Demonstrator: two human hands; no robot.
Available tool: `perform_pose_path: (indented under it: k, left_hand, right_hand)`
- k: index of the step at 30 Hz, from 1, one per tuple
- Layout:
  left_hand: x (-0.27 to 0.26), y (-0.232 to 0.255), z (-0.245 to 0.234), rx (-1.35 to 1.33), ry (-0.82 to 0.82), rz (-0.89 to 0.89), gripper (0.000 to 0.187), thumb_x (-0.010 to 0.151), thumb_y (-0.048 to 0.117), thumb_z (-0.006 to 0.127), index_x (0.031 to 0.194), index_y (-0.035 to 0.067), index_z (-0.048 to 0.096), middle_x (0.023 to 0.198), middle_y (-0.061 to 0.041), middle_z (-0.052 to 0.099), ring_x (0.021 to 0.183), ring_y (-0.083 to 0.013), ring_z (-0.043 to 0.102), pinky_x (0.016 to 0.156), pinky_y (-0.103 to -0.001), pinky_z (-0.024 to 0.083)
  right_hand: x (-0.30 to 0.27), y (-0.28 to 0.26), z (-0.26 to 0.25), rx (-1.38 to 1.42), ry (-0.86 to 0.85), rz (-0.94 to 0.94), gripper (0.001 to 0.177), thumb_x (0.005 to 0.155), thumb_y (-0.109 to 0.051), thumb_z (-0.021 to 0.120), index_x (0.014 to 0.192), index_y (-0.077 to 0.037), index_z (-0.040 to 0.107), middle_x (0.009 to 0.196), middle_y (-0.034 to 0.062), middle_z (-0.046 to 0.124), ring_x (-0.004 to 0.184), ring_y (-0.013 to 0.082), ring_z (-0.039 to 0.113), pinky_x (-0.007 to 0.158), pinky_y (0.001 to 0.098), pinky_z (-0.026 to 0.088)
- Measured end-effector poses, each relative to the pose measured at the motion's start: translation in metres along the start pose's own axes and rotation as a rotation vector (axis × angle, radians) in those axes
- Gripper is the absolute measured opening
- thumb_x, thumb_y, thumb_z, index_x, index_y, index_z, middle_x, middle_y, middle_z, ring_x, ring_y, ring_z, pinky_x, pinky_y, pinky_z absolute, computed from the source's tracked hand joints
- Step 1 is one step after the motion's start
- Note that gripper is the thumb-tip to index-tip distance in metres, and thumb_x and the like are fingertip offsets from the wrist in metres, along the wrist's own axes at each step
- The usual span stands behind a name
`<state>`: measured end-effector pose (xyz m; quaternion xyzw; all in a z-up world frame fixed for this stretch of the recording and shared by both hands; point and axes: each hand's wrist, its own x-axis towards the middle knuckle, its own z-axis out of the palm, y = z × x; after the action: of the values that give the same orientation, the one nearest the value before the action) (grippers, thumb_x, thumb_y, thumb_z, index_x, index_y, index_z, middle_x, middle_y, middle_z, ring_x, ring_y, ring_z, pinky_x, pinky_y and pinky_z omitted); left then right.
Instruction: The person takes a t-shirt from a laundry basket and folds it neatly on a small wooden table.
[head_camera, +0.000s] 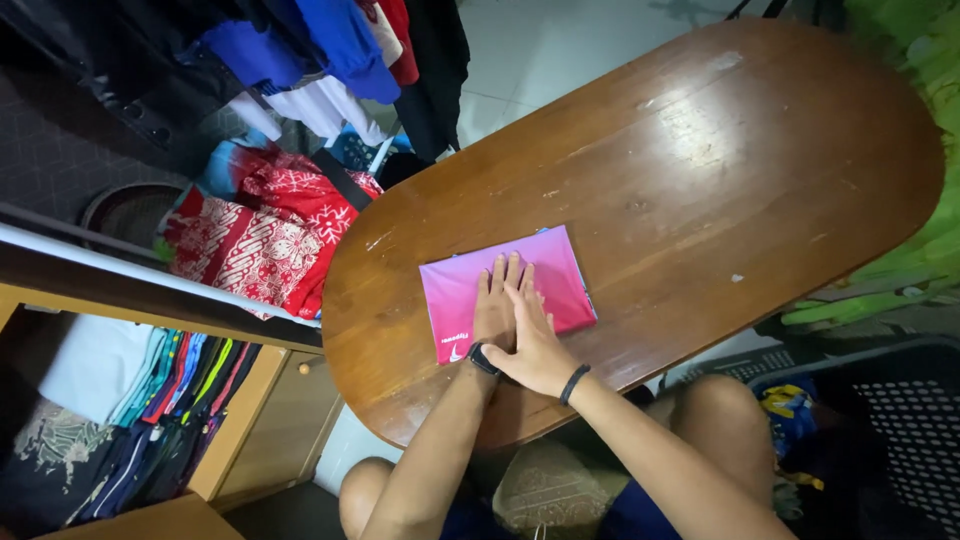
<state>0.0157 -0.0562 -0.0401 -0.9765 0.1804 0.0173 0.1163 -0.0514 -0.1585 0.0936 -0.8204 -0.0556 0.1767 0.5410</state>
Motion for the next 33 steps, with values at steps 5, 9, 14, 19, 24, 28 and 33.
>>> perform_pose_path:
  k: [5,9,14,19,24,28,33]
  left_hand:
    - [0.011,-0.015,0.001,-0.080,0.029,0.057,0.048,0.105,0.027,0.041,0.152,0.021,0.049,0.167,-0.009,0.035,0.155,-0.0330,0.027,0.125,-0.055,0.014]
    - [0.012,-0.035,0.006,-0.110,0.616,0.153,0.046,0.092,0.040,0.056,0.121,0.006,0.069,0.130,-0.021,0.064,0.128,-0.0386,0.057,0.121,-0.069,0.024]
    - [0.017,-0.050,0.010,-0.105,0.816,0.113,0.039,0.088,0.035,0.054,0.110,0.008,0.072,0.118,-0.016,0.068,0.121,-0.0350,0.061,0.119,-0.069,0.033]
    - [0.005,-0.056,0.029,-0.325,0.472,-0.015,0.051,0.096,0.033,0.047,0.143,0.017,0.060,0.149,-0.018,0.056,0.141,-0.0337,0.050,0.121,-0.053,0.030]
    - [0.002,-0.067,0.025,-0.383,0.387,-0.001,0.055,0.100,0.037,0.046,0.153,0.021,0.050,0.159,-0.015,0.046,0.149,-0.0297,0.042,0.125,-0.047,0.025]
    - [-0.002,-0.083,0.020,-0.408,0.247,-0.009,0.058,0.102,0.042,0.045,0.157,0.024,0.044,0.168,-0.010,0.033,0.156,-0.0273,0.029,0.127,-0.050,0.019]
    - [-0.019,-0.109,0.018,-0.447,0.217,-0.130,0.059,0.103,0.042,0.044,0.158,0.020,0.043,0.167,-0.012,0.033,0.156,-0.0326,0.027,0.126,-0.053,0.020]
  right_hand:
    - [0.049,0.075,0.003,0.168,0.352,-0.364,0.060,0.093,-0.017,0.071,0.143,0.000,0.045,0.130,0.0239,0.059,0.131,0.0393,0.054,0.115,0.0526,0.035]
    - [0.088,0.115,-0.018,-0.349,0.717,-0.536,0.047,0.094,-0.017,0.066,0.140,-0.009,0.057,0.138,0.0188,0.056,0.131,0.0378,0.057,0.111,0.0462,0.044]
    - [0.126,0.130,-0.013,-0.727,0.639,-0.716,0.043,0.097,-0.024,0.060,0.139,-0.017,0.063,0.146,0.0137,0.057,0.134,0.0338,0.057,0.111,0.0481,0.045]
    - [0.121,0.128,-0.012,-0.940,0.463,-0.428,0.050,0.100,-0.044,0.053,0.144,-0.021,0.060,0.156,0.0140,0.050,0.148,0.0318,0.042,0.123,0.0524,0.025]
    - [0.112,0.114,-0.031,-0.947,0.333,-0.178,0.064,0.100,-0.056,0.047,0.157,-0.027,0.044,0.168,0.0101,0.033,0.155,0.0333,0.028,0.126,0.0572,0.014]
    - [0.116,0.116,-0.039,-0.928,0.257,-0.056,0.071,0.102,-0.061,0.038,0.163,-0.027,0.032,0.174,0.0077,0.020,0.158,0.0333,0.019,0.128,0.0559,0.004]
    - [0.115,0.107,-0.039,-0.914,0.224,0.025,0.080,0.101,-0.065,0.035,0.165,-0.019,0.023,0.174,0.0156,0.011,0.160,0.0320,0.013,0.130,0.0521,0.001]
